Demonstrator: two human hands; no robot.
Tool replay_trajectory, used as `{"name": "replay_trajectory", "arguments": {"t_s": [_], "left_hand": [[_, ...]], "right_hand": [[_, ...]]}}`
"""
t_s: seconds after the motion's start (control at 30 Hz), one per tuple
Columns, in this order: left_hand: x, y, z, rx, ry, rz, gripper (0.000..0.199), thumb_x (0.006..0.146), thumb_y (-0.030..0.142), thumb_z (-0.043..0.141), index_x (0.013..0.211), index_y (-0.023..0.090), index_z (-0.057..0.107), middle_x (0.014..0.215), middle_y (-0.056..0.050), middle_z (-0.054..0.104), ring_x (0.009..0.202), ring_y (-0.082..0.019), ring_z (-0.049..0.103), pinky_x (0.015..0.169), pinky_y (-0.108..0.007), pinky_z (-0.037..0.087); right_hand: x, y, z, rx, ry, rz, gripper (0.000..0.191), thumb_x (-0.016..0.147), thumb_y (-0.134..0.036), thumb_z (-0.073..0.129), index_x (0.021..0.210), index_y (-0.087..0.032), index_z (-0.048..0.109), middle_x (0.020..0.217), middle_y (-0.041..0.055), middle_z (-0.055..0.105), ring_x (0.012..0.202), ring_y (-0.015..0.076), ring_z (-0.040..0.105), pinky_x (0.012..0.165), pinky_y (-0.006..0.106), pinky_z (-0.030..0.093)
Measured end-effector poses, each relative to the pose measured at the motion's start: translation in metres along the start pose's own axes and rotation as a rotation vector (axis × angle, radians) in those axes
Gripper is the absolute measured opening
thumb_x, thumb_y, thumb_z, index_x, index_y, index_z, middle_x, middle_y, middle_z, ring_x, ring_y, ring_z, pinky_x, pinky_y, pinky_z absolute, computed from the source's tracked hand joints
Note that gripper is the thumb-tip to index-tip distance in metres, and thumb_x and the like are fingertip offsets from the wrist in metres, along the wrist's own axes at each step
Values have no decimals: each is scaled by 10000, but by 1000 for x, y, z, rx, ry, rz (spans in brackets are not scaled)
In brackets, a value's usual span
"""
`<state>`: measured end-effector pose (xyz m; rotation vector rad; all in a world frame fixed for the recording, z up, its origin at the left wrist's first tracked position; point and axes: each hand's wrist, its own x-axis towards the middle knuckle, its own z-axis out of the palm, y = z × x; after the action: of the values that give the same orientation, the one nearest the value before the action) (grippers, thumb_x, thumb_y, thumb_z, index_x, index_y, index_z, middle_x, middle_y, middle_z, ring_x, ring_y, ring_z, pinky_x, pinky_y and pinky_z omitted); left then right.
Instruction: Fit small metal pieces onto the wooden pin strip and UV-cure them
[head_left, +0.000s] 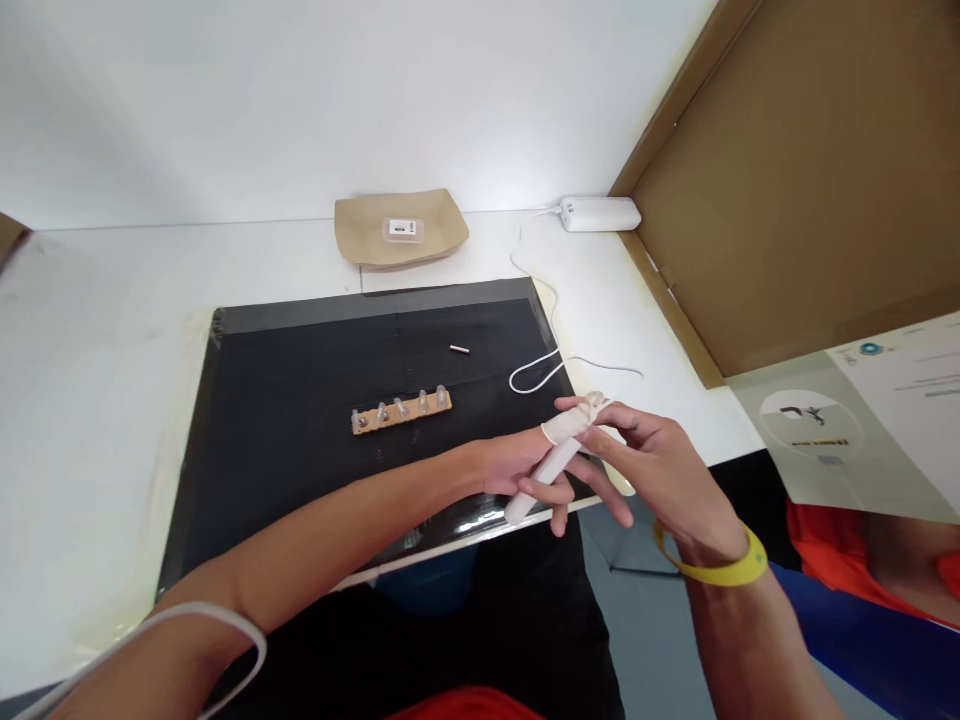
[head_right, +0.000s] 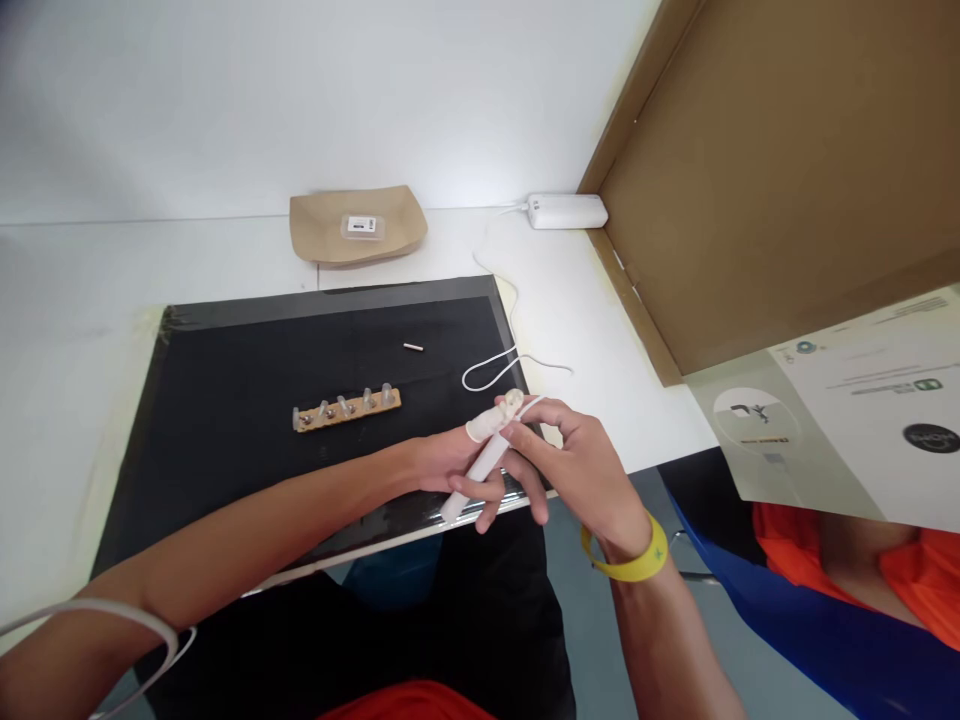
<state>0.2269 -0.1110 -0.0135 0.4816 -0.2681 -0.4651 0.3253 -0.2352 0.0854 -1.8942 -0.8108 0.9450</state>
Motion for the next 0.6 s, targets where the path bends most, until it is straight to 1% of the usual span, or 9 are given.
{"name": "replay_trajectory", "arguments": {"t_s": [0.07, 0.13, 0.2, 0.23, 0.3, 0.37, 0.43, 0.5, 0.6], "left_hand": [[1, -3, -3, 35, 2, 43, 673, 952, 787, 548, 1232, 189, 677, 1022, -116, 823, 312, -5, 341, 627, -364, 683], [2, -4, -5, 66, 8, 44, 667, 964, 767, 551, 1264, 182, 665, 982, -115, 820, 323, -5, 324, 637, -363, 680], [2, -4, -4, 72, 30, 19, 683, 990, 770, 493, 1245, 162, 671, 962, -123, 815, 326, -6, 307, 624, -354, 673], [1, -3, -2, 64, 40, 2, 699, 1000, 781, 446, 1210, 157, 678, 957, -129, 814, 321, -8, 305, 608, -354, 668], [-2, -1, 2, 48, 60, -43, 760, 999, 823, 344, 1113, 155, 688, 903, -130, 809, 303, -19, 310, 561, -357, 655], [-5, 2, 7, 59, 89, -80, 799, 985, 853, 281, 1041, 165, 684, 700, -72, 756, 284, -40, 309, 525, -351, 639], [-8, 5, 10, 76, 126, -85, 782, 977, 863, 276, 1053, 194, 674, 493, 19, 613, 273, -59, 291, 526, -354, 640], [-8, 7, 11, 59, 141, -58, 744, 960, 878, 309, 1071, 228, 655, 408, 67, 515, 266, -71, 282, 543, -378, 651], [-6, 7, 7, 3, 150, -51, 757, 918, 919, 330, 1034, 238, 641, 428, 50, 559, 258, -79, 301, 547, -415, 658]], "right_hand": [[-1, 1, -1, -23, -35, 42, 463, 798, -680, 790, 942, -241, 819, 939, 64, 818, 781, 233, 754, 775, 372, 600], [-2, 1, -1, -16, -79, 121, 520, 813, -703, 763, 1032, -233, 804, 624, 2, 724, 468, 167, 618, 603, 345, 556], [-2, 1, 0, -4, -102, 163, 555, 812, -719, 752, 1070, -229, 793, 466, -48, 603, 352, 146, 509, 538, 341, 522], [-2, 1, 1, -7, -93, 151, 534, 809, -715, 755, 1031, -232, 797, 464, -44, 598, 373, 157, 535, 551, 345, 530], [-2, 1, 4, -45, -48, 77, 443, 808, -677, 769, 869, -239, 801, 581, 11, 686, 566, 209, 679, 661, 364, 575], [-2, 3, 8, -98, 7, -16, 374, 825, -615, 767, 761, -248, 790, 780, 58, 770, 823, 254, 750, 817, 391, 591], [-2, 6, 13, -135, 58, -88, 303, 856, -544, 743, 770, -258, 795, 957, 69, 796, 976, 264, 744, 936, 416, 569], [-2, 10, 18, -138, 110, -126, 256, 887, -491, 712, 801, -261, 785, 1038, 64, 794, 1019, 257, 730, 983, 427, 548], [-3, 15, 25, -88, 163, -133, 272, 912, -474, 692, 760, -251, 727, 1069, 61, 791, 1036, 249, 716, 995, 423, 528]]}}
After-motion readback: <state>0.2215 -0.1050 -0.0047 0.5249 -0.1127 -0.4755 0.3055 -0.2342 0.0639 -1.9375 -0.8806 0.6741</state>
